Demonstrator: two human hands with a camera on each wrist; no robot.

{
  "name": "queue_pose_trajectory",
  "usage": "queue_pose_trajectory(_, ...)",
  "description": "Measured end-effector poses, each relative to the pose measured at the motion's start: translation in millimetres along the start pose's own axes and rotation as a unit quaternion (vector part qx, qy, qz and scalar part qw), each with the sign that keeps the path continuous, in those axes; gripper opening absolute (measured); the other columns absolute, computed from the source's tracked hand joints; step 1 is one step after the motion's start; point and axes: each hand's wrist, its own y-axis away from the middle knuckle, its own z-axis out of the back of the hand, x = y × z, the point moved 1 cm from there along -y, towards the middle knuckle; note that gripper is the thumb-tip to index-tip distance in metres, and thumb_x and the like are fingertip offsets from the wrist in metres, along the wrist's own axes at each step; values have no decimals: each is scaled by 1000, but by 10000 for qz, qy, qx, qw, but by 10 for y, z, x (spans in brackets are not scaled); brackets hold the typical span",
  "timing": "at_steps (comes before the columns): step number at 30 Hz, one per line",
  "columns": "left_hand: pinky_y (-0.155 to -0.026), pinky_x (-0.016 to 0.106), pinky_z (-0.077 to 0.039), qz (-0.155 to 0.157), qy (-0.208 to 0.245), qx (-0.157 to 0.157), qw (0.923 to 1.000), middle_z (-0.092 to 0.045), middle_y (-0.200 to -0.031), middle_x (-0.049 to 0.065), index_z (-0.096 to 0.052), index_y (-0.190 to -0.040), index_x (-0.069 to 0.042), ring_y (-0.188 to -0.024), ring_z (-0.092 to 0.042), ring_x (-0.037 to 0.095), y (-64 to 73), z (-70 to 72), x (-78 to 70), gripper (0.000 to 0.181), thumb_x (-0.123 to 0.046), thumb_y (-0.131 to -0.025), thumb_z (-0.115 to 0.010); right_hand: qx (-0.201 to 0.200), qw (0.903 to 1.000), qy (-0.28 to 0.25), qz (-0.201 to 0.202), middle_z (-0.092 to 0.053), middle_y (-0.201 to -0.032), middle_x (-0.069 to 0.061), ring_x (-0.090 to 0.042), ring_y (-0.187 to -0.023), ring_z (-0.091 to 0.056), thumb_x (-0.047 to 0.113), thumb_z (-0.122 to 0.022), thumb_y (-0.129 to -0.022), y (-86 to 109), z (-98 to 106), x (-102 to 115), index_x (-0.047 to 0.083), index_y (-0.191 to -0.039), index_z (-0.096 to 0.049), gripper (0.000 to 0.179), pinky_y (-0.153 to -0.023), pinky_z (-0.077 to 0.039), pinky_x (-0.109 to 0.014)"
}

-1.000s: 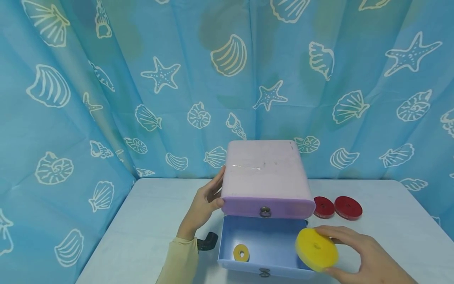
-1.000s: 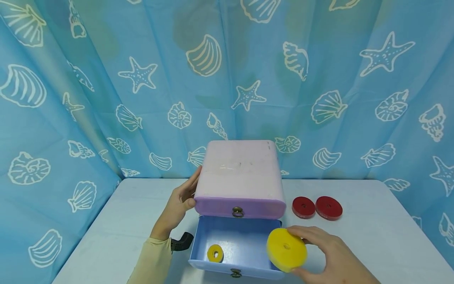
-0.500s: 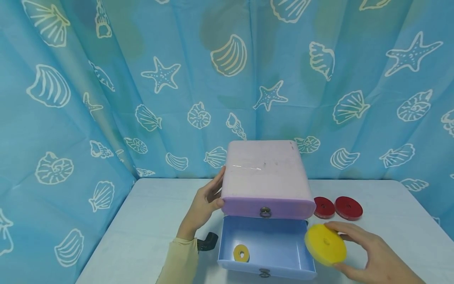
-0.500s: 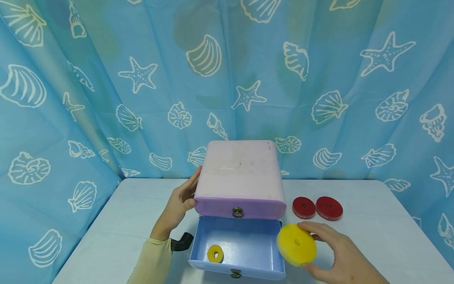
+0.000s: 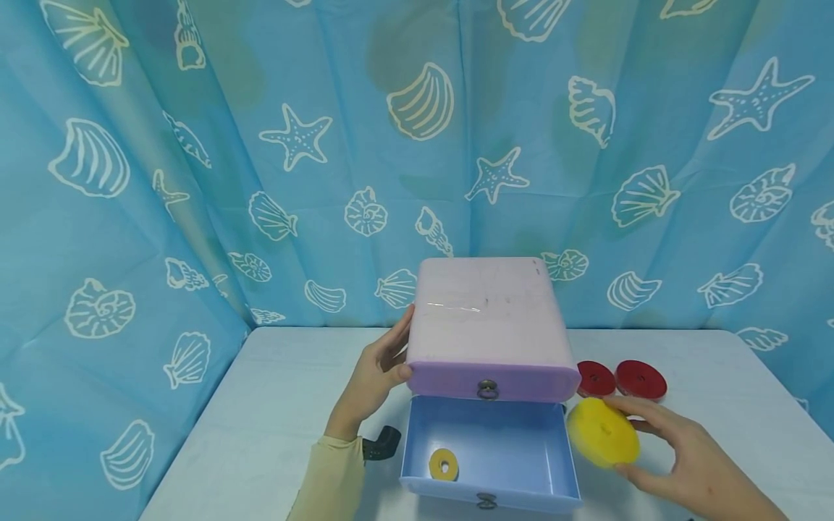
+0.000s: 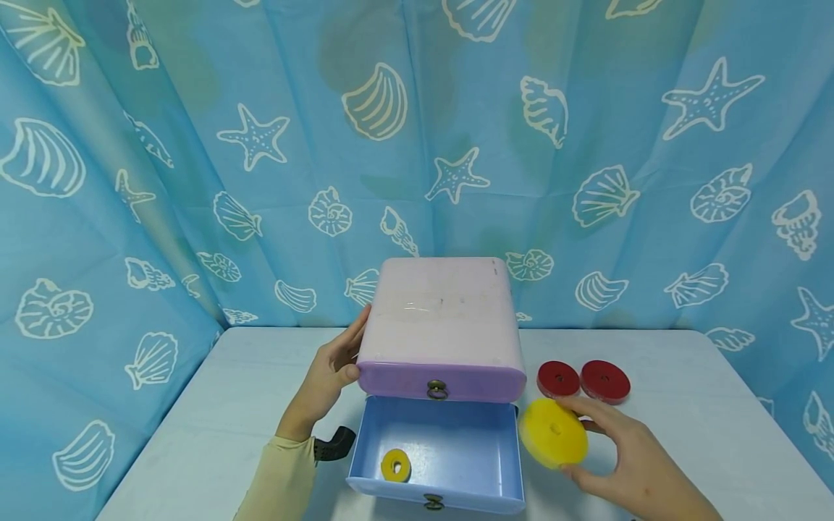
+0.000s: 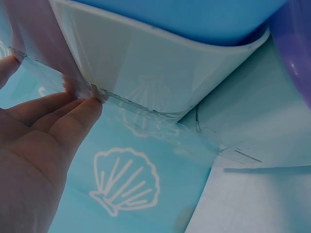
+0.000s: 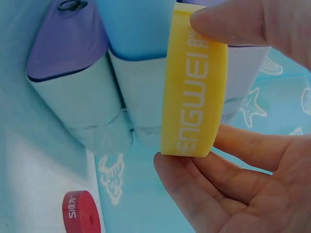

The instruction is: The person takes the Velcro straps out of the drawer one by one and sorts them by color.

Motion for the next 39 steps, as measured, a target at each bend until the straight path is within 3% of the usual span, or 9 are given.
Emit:
queue_pose_trajectory(10,-113,55,-33,15,-4,-1,10000,-29,-163,-3,-29,-160,-24,-149,-30,23,4,2,11,93,-69,-86,-64,-412,9991,-96,79,-59,-134,-16,-35,-112,-58,29,-94,-69,-112,-61,-142,7,-140,-53,85,-88,-55,-57)
queue_pose_trajectory(17,-113,58,-32,5,8,17,10000,-29,-164,-3,-28,-160,-23,-149,-30,23,3,5,7,94,-69,-86,-64,-468,9988,-112,-83,-59,-133,-20,-39,-114,-57,29,-94,-68,-175,-104,-231,6,-139,-53,85,-90,-52,-62)
queue_pose_trajectory(39,-112,60,-31,-8,-6,13,10000,-29,-163,-3,-28,-160,-24,-149,-30,22,1,16,44,93,-68,-87,-65,137,9978,230,-601,-55,-137,-28,-47,-112,-59,33,-94,-65,-375,-228,-515,-1,-139,-53,92,-83,-56,-61)
